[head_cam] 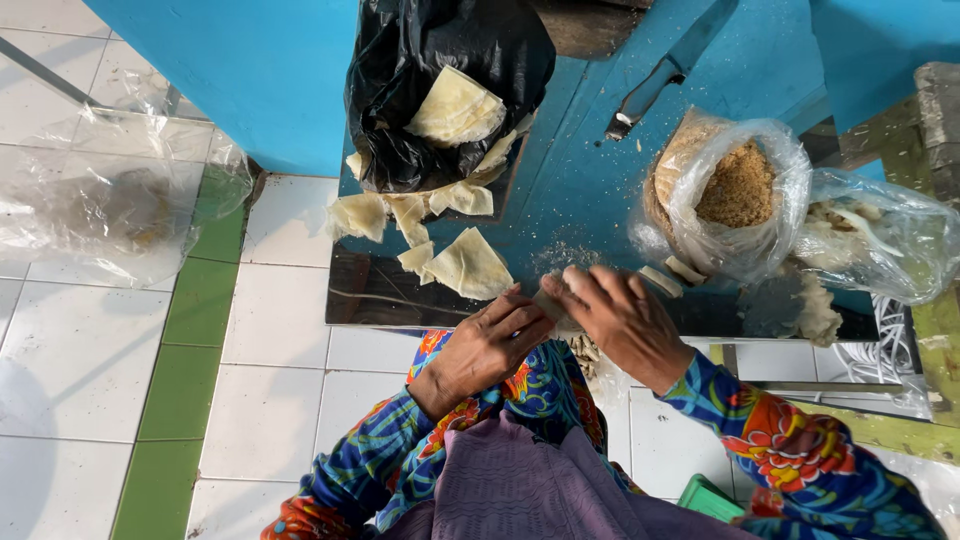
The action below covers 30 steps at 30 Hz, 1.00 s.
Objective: The person sits at a table folding small triangular dough pieces around a pinch of brown filling taken from a plastic-lined basket, pinching the edges closed by hand and placing the finished folded pastry on the table with the others.
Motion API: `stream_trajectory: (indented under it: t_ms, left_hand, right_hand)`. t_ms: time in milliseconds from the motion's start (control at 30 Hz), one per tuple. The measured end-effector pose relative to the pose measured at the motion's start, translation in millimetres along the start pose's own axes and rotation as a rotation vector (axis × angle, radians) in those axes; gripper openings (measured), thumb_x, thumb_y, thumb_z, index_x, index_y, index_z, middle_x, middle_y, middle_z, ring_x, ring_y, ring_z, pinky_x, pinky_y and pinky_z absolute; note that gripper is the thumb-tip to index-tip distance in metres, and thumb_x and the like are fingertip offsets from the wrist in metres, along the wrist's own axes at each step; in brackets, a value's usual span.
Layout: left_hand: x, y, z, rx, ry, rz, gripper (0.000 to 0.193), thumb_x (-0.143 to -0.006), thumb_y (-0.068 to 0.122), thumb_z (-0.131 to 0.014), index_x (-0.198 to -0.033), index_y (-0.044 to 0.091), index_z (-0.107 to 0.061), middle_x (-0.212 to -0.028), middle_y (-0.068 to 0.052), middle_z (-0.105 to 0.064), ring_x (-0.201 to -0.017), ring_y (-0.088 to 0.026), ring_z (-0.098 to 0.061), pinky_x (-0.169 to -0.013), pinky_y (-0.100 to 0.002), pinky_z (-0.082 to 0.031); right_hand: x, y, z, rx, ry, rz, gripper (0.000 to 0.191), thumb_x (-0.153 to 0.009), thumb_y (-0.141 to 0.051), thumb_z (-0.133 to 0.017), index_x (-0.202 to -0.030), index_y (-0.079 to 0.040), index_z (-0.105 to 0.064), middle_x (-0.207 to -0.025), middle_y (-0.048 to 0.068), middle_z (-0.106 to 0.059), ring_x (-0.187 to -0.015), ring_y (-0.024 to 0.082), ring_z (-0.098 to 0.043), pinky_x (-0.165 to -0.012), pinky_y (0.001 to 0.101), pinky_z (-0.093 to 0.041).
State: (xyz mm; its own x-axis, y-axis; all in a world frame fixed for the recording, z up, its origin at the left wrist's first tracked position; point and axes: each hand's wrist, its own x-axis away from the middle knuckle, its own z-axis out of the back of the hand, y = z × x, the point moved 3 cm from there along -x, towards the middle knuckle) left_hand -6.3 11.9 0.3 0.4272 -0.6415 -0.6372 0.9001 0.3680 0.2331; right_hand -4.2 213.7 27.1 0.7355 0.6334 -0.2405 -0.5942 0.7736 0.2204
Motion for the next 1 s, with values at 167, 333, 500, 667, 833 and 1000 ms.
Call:
stream_trajectory:
  t_ms: [167,333,500,667,833,1000]
  left_hand:
    - [1,0,-1,0.051,0.003,0.033,0.032,-0.087,0.010,-0.076,-0.119,0.005,-0.073,-0.117,-0.009,-0.066,-0.117,-0.027,-0.063,-0.116,-0.042,-0.049]
    - [1,-2,0,0.092,-0.033,0.058,0.032,-0.088,0.010,-0.075,-0.120,0.005,-0.072,-0.118,-0.008,-0.067,-0.117,-0.026,-0.064,-0.116,-0.040,-0.047]
    - [-1,-1,-2,0.101,-0.010,0.074,0.029,-0.090,0.012,-0.075,-0.119,0.006,-0.071,-0.117,-0.007,-0.068,-0.115,-0.024,-0.065,-0.117,-0.040,-0.047]
    - [-2,-1,-3,0.112,-0.003,0.104,0.024,-0.093,0.014,-0.074,-0.115,0.005,-0.070,-0.116,-0.007,-0.070,-0.114,-0.025,-0.066,-0.117,-0.040,-0.046]
    - [-3,-2,-1,0.119,0.000,0.095,0.020,-0.094,0.015,-0.074,-0.110,0.004,-0.070,-0.115,-0.007,-0.070,-0.112,-0.025,-0.067,-0.118,-0.041,-0.047]
    - [-2,-3,-2,0.136,0.028,0.067,0.018,-0.092,0.014,-0.075,-0.106,0.003,-0.072,-0.115,-0.008,-0.069,-0.111,-0.025,-0.067,-0.117,-0.041,-0.048]
  right_hand:
    - [-5,-1,3,0.440,0.003,0.206,0.043,-0.087,-0.015,-0.063,-0.127,-0.003,-0.073,-0.135,0.000,-0.056,-0.118,0.018,-0.050,-0.096,0.0319,-0.043]
    - [6,40,33,-0.136,0.005,-0.225,0.038,-0.069,0.010,-0.064,-0.096,-0.013,-0.077,-0.129,0.004,-0.061,-0.118,0.028,-0.053,-0.097,0.0401,-0.044]
    - [39,129,48,-0.509,0.179,-0.730,0.036,-0.090,0.013,-0.055,-0.114,-0.010,-0.070,-0.122,0.013,-0.070,-0.096,0.029,-0.068,-0.080,0.0426,-0.058]
    - [15,182,-9,-0.381,0.066,-0.798,0.030,-0.090,0.007,-0.063,-0.119,-0.003,-0.063,-0.109,0.020,-0.074,-0.094,0.042,-0.071,-0.081,0.0504,-0.055]
    - [3,201,-51,-0.309,0.005,-0.772,0.038,-0.089,0.008,-0.061,-0.126,0.002,-0.058,-0.099,0.031,-0.071,-0.094,0.051,-0.068,-0.082,0.0561,-0.053]
    - [8,203,-36,-0.308,-0.052,-0.769,0.044,-0.087,0.009,-0.061,-0.130,0.001,-0.057,-0.095,0.028,-0.072,-0.084,0.042,-0.073,-0.076,0.0459,-0.060]
